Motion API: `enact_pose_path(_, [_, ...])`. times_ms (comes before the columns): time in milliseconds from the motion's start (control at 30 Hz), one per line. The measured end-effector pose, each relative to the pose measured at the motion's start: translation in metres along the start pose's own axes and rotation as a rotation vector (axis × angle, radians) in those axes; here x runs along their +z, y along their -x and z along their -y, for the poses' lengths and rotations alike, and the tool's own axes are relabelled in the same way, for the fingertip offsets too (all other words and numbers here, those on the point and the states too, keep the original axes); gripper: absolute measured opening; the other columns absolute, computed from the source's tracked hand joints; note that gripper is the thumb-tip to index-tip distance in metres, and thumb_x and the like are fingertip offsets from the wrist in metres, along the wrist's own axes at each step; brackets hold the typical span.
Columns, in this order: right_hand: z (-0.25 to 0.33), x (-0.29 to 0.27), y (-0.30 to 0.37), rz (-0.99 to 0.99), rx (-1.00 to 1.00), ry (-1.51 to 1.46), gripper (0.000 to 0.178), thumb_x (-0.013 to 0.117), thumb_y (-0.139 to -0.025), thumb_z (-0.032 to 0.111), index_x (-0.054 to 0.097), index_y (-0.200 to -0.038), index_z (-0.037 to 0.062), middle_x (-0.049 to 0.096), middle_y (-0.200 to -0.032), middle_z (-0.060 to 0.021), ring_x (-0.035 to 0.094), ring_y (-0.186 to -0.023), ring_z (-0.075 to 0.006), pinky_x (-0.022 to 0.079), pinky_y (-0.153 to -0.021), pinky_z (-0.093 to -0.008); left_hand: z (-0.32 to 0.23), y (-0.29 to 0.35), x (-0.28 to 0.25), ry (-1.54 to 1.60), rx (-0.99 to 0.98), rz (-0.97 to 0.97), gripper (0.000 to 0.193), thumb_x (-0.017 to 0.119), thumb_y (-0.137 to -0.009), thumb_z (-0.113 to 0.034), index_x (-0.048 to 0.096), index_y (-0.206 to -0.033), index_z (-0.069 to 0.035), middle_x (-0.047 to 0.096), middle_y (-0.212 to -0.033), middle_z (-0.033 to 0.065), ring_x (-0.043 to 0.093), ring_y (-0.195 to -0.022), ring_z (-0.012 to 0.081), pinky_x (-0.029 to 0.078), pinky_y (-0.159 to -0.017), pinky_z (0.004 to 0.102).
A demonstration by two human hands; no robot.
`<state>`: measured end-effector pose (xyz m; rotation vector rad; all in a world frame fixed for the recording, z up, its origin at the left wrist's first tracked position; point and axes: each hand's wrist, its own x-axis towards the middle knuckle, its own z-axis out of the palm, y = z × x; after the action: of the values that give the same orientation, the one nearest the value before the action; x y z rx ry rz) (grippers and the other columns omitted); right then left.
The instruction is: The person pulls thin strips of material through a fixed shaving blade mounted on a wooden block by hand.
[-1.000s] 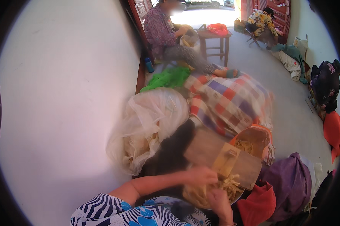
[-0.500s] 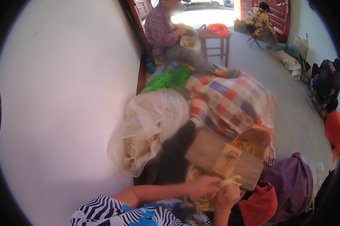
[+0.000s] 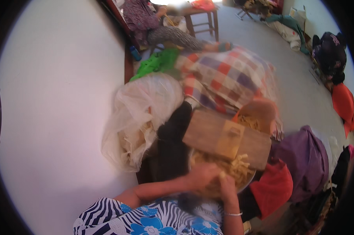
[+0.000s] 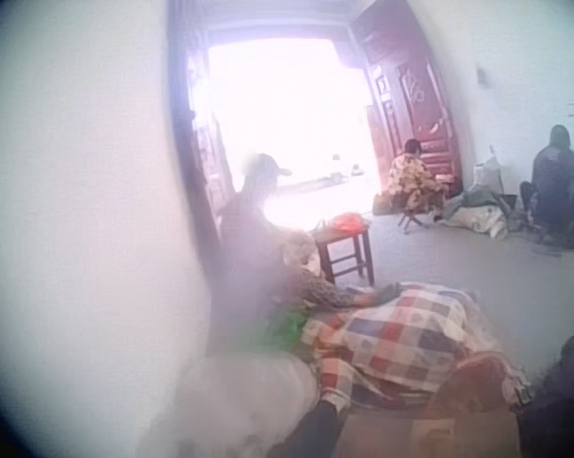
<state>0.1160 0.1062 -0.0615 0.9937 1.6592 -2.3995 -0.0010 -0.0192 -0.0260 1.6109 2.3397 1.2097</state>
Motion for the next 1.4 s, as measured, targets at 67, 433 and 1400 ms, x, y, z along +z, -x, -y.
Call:
enact_pose_path(67, [-0.012, -0.004, -0.008, 0.147, -0.027, -0.180, 0.031, 0.050, -0.098, 0.028, 0.057, -0.114, 0.0024, 0.062, -0.110, -0.0063, 0.062, -0.099, -0.0171, 0.051, -0.083, -0.0327, 0.000, -0.004, -0.004, -0.032, -0.022, 0.062, 0.013, 0.057, -0.079, -0.010, 0.062, -0.091, -0.007, 0.060, -0.093, 0.0122, 0.060, -0.083, 0.0315, 0.049, -0.072, 0.0389])
enact_pose_path(433, [0.021, 0.024, -0.002, -0.256, -0.602, 0.333, 0.014, 0.057, -0.084, 0.000, 0.068, -0.092, -0.0041, 0.058, -0.119, -0.0136, 0.056, -0.109, -0.0224, 0.044, -0.091, -0.0304, -0.004, -0.022, -0.004, 0.191, -0.322, 0.161, 0.020, 0.058, -0.087, -0.019, 0.061, -0.097, -0.002, 0.062, -0.086, 0.0131, 0.060, -0.080, 0.0355, 0.049, -0.071, 0.0398])
enact_pose_path(1400, [0.079, -0.017, -0.007, -0.256, -0.608, 0.589, 0.020, 0.061, -0.090, 0.013, 0.058, -0.079, -0.0024, 0.045, -0.061, -0.0118, 0.041, -0.056, -0.0129, 0.040, -0.054, -0.0293, 0.048, -0.046, -0.035, 0.718, -0.536, 0.311, 0.016, 0.057, -0.091, -0.012, 0.062, -0.101, -0.001, 0.062, -0.080, 0.0057, 0.055, -0.071, 0.0111, 0.045, -0.067, 0.0260])
